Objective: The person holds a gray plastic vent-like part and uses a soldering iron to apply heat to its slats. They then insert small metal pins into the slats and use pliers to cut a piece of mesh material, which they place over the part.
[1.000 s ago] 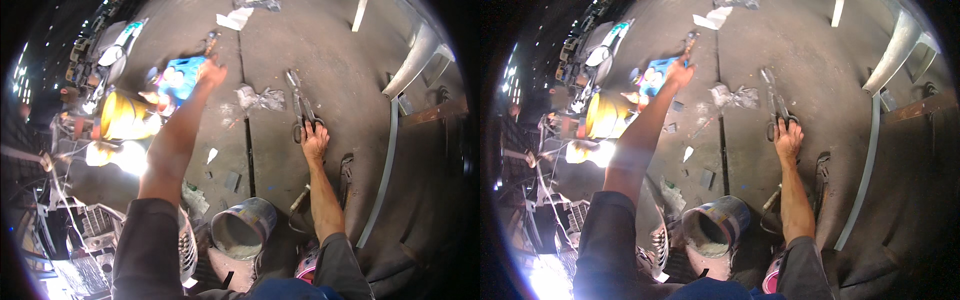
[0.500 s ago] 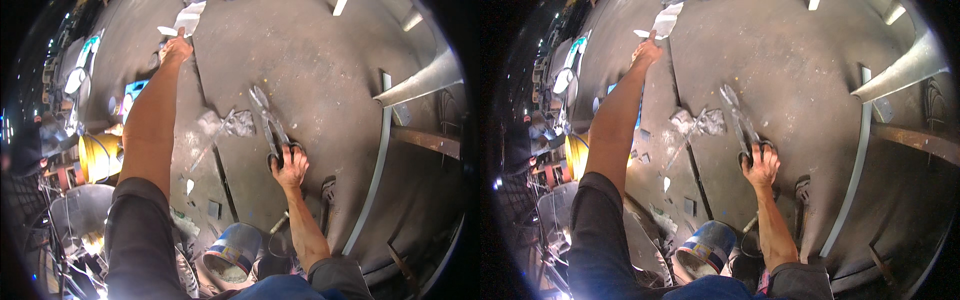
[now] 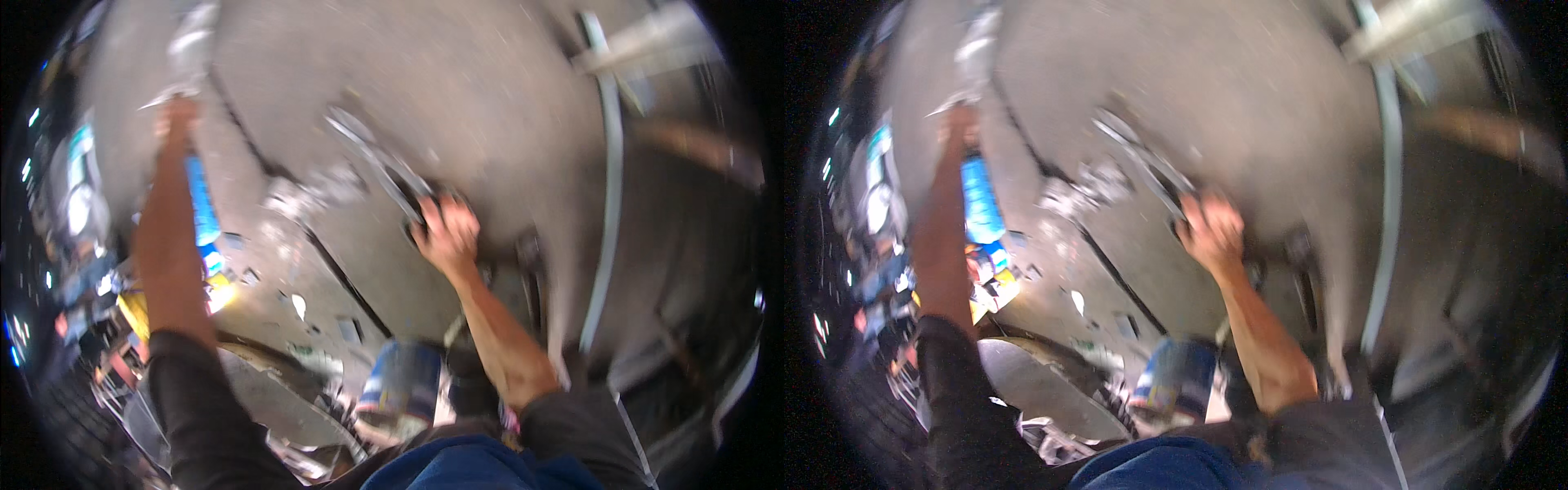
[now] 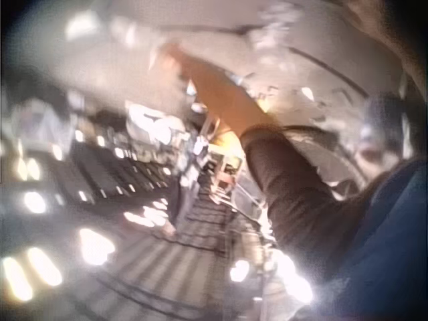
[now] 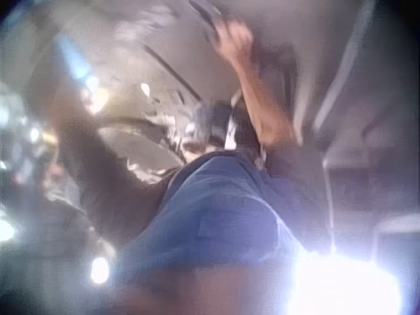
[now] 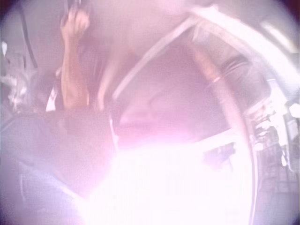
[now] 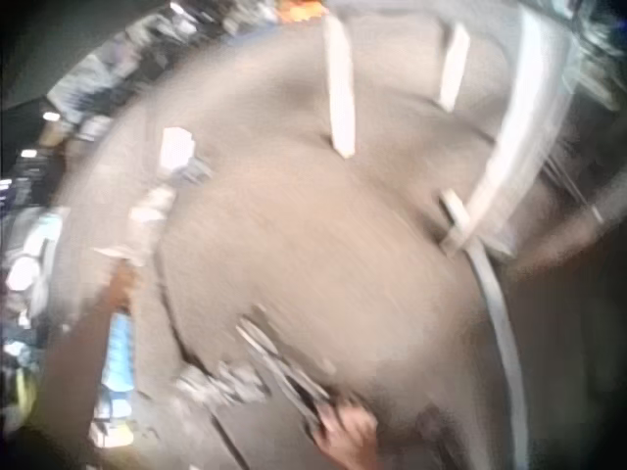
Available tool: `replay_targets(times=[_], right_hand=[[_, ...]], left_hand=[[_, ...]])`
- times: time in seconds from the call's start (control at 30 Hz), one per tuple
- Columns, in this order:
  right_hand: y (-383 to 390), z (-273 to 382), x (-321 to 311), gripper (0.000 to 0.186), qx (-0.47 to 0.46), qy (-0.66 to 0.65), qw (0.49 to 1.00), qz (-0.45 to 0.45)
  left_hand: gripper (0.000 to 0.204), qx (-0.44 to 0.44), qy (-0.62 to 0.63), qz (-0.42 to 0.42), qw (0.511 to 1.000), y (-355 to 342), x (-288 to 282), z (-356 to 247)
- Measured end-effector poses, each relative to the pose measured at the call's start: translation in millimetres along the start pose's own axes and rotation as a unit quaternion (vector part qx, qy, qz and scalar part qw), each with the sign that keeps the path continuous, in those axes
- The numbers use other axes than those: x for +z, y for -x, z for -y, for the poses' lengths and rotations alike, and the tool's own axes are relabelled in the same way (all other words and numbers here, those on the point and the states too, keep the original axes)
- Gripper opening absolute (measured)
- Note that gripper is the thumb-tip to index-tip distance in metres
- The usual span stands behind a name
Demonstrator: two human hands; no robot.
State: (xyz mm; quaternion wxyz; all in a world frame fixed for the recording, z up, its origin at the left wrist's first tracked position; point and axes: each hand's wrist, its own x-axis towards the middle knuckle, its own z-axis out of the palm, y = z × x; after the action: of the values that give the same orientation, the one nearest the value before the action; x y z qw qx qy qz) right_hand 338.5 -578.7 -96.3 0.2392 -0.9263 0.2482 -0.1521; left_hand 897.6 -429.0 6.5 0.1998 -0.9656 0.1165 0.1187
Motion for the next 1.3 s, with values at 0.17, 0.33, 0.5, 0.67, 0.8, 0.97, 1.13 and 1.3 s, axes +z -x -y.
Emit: replay_targets(times=[0.17, 0.33, 0.5, 0.67, 0.8, 0.97, 1.13, 1.3], right_hand=[[10.8, 28.7, 22.2, 0.060, -0.016, -0.019, 1.000, 0.001], [28.5, 24.5, 36.6, 0.061, 0.008, 0.020, 1.000, -0.007], [39.9, 46.7, 47.7, 0.053, -0.079, 0.036, 0.993, -0.078], [28.4, 53.5, 36.3, 0.051, 0.036, 0.080, 0.988, 0.128], [19.8, 77.5, -3.6, 0.024, 0.156, 0.021, 0.950, 0.270], [101.8, 95.7, -69.4, 0.013, 0.336, -0.686, 0.595, 0.253], [292.6, 103.3, -186.4, 0.037, 0.213, -0.809, 0.511, 0.197], [468.3, 111.6, -267.8, 0.066, 0.034, -0.791, 0.571, 0.215]], left_hand=[[0.048, 0.035, -0.008, -0.050, 0.998, 34.2, -5.8, 54.3], [0.040, 0.087, 0.097, -0.125, 0.984, 107.9, -50.2, 57.1], [0.035, 0.118, 0.301, -0.139, 0.936, 303.8, -96.3, 95.5], [0.033, 0.090, 0.506, -0.105, 0.851, 511.3, -138.9, 82.2], [0.032, 0.002, 0.615, -0.209, 0.760, 633.5, -130.8, 82.6], [0.026, -0.048, 0.730, -0.237, 0.639, 722.1, -55.7, 109.7], [0.050, -0.044, 0.660, -0.356, 0.660, 878.6, -10.9, 132.2], [0.033, -0.174, 0.648, -0.402, 0.623, 1045.2, 56.3, 260.5]])
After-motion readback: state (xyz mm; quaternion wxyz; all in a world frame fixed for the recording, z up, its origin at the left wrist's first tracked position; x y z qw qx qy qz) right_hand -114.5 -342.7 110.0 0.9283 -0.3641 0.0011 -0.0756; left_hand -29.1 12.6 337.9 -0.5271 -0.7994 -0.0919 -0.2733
